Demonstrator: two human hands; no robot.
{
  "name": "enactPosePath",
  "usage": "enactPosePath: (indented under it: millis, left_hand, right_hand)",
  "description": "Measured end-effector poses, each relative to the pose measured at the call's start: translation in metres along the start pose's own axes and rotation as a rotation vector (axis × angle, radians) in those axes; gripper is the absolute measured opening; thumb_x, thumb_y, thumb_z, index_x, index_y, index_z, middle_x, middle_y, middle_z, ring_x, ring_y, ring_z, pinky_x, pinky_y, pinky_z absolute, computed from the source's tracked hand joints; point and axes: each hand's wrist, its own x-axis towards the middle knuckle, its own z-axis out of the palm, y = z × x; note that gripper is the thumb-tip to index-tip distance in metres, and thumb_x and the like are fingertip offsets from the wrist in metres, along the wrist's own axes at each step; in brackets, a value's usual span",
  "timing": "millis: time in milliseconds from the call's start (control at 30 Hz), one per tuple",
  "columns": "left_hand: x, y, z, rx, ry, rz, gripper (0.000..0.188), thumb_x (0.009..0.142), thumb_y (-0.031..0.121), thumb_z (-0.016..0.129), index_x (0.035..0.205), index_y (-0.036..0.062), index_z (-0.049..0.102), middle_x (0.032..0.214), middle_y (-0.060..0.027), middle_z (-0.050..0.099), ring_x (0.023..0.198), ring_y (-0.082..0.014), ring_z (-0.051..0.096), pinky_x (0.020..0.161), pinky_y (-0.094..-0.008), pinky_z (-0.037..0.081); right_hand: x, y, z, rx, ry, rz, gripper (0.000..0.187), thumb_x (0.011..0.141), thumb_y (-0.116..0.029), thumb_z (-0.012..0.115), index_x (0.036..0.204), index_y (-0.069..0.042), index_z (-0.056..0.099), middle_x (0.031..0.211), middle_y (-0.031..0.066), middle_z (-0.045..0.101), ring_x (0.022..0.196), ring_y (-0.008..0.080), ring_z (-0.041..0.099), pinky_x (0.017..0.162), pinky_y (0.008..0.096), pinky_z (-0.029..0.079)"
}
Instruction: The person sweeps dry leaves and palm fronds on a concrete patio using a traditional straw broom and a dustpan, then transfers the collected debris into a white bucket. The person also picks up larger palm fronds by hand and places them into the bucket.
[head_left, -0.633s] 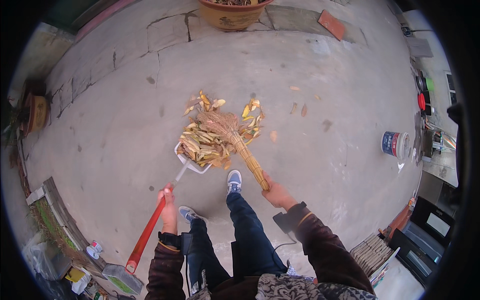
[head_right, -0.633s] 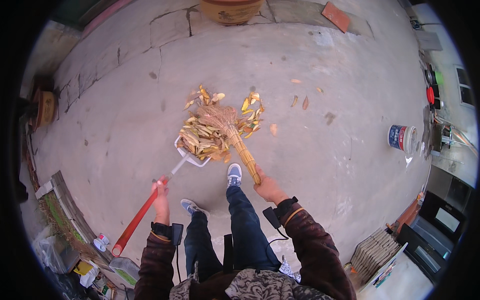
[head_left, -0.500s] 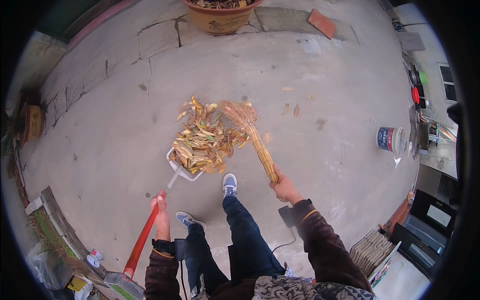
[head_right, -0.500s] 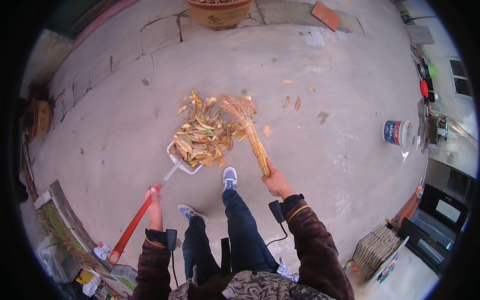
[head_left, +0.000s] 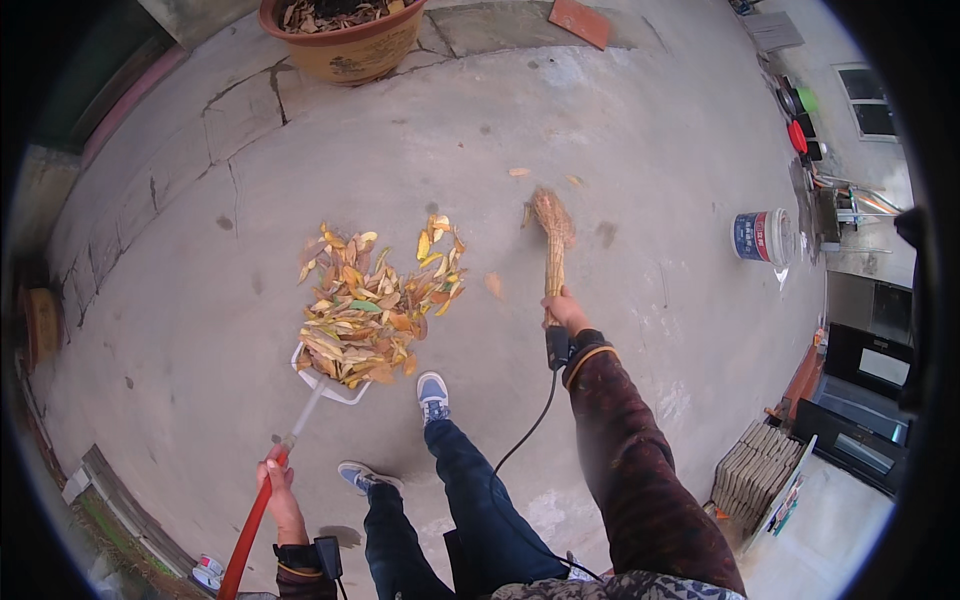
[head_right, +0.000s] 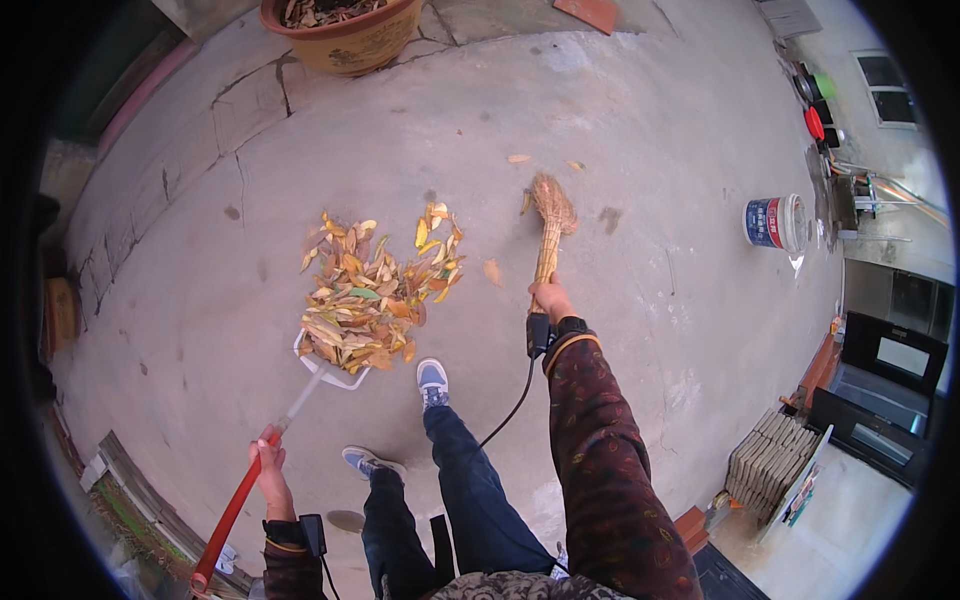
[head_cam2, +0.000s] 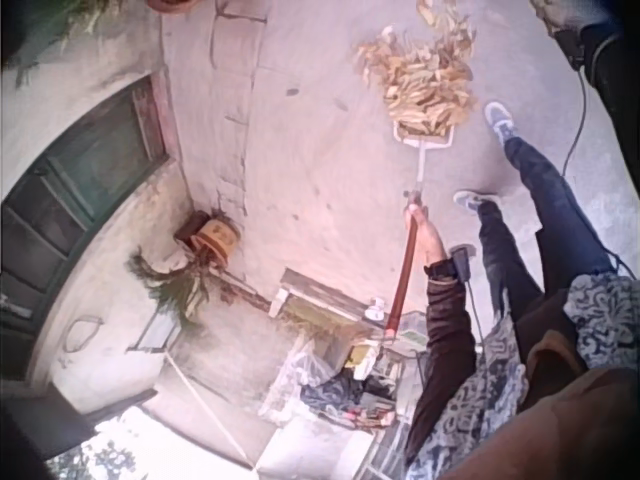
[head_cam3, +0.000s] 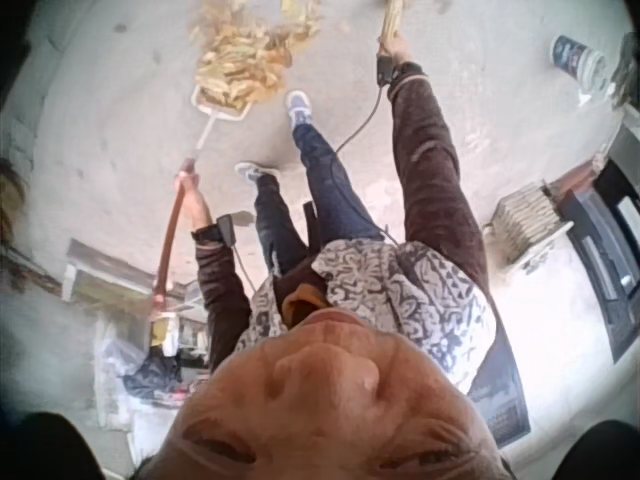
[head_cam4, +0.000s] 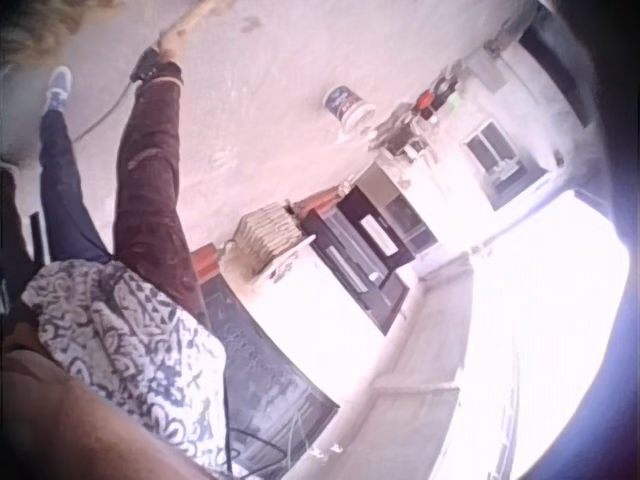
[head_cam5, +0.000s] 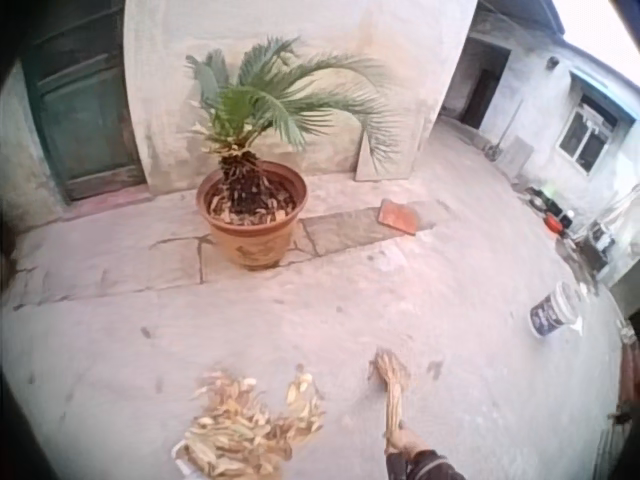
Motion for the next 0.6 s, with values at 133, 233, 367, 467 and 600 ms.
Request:
enactPosePath:
  millis: [133, 233, 367, 467, 600]
  left_hand:
    - [0.003, 0.001, 0.001, -0.027, 0.000, 0.000, 0.038, 0.092, 0.037, 0.042, 0.111, 0.0059, 0.054, 0.114, -0.0064, 0.053, 0.100, -0.0155, 0.049, 0.089, -0.0332, 0.037]
    - [0.008, -0.001, -0.004, -0.023, -0.018, -0.017, 0.042, 0.092, 0.040, 0.041, 0.114, 0.0065, 0.051, 0.116, -0.0080, 0.052, 0.107, -0.0197, 0.048, 0.094, -0.0362, 0.035]
    - [0.013, -0.008, -0.011, -0.032, -0.077, -0.021, 0.045, 0.092, 0.043, 0.040, 0.119, 0.0082, 0.048, 0.119, -0.0087, 0.051, 0.112, -0.0225, 0.046, 0.097, -0.0384, 0.031]
    - [0.014, -0.007, -0.013, -0.055, -0.045, -0.061, 0.043, 0.092, 0.045, 0.040, 0.115, 0.0088, 0.047, 0.123, -0.0082, 0.049, 0.113, -0.0230, 0.045, 0.096, -0.0384, 0.031]
    - [0.009, -0.003, -0.012, -0.118, 0.029, -0.050, 0.043, 0.090, 0.047, 0.042, 0.112, 0.0102, 0.046, 0.124, -0.0079, 0.048, 0.113, -0.0229, 0.045, 0.095, -0.0379, 0.032]
  right_hand:
    - [-0.092, 0.056, 0.023, -0.366, -0.138, 0.005, 0.083, 0.072, -0.013, 0.061, 0.142, -0.010, 0.016, 0.101, 0.0144, 0.059, 0.077, 0.0264, 0.059, 0.067, 0.0356, 0.050]
    - [-0.150, 0.067, -0.007, 0.027, -0.291, 0.066, 0.080, 0.075, -0.007, 0.059, 0.142, -0.018, 0.017, 0.083, 0.0067, 0.054, 0.052, 0.0173, 0.050, 0.041, 0.0326, 0.045]
    - [-0.155, 0.057, -0.048, 0.206, -0.123, 0.020, 0.081, 0.076, -0.007, 0.058, 0.142, -0.018, 0.013, 0.080, 0.0058, 0.051, 0.056, 0.0175, 0.050, 0.041, 0.0330, 0.046]
    - [-0.099, 0.025, -0.087, 0.340, -0.001, -0.015, 0.071, 0.078, -0.008, 0.054, 0.138, -0.017, 0.018, 0.073, 0.0047, 0.046, 0.054, 0.0174, 0.047, 0.039, 0.0336, 0.046]
    - [-0.004, -0.018, -0.156, 0.455, 0.123, -0.079, 0.026, 0.077, -0.006, 0.051, 0.098, -0.012, 0.037, 0.065, 0.0070, 0.044, 0.043, 0.0215, 0.048, 0.037, 0.0354, 0.044]
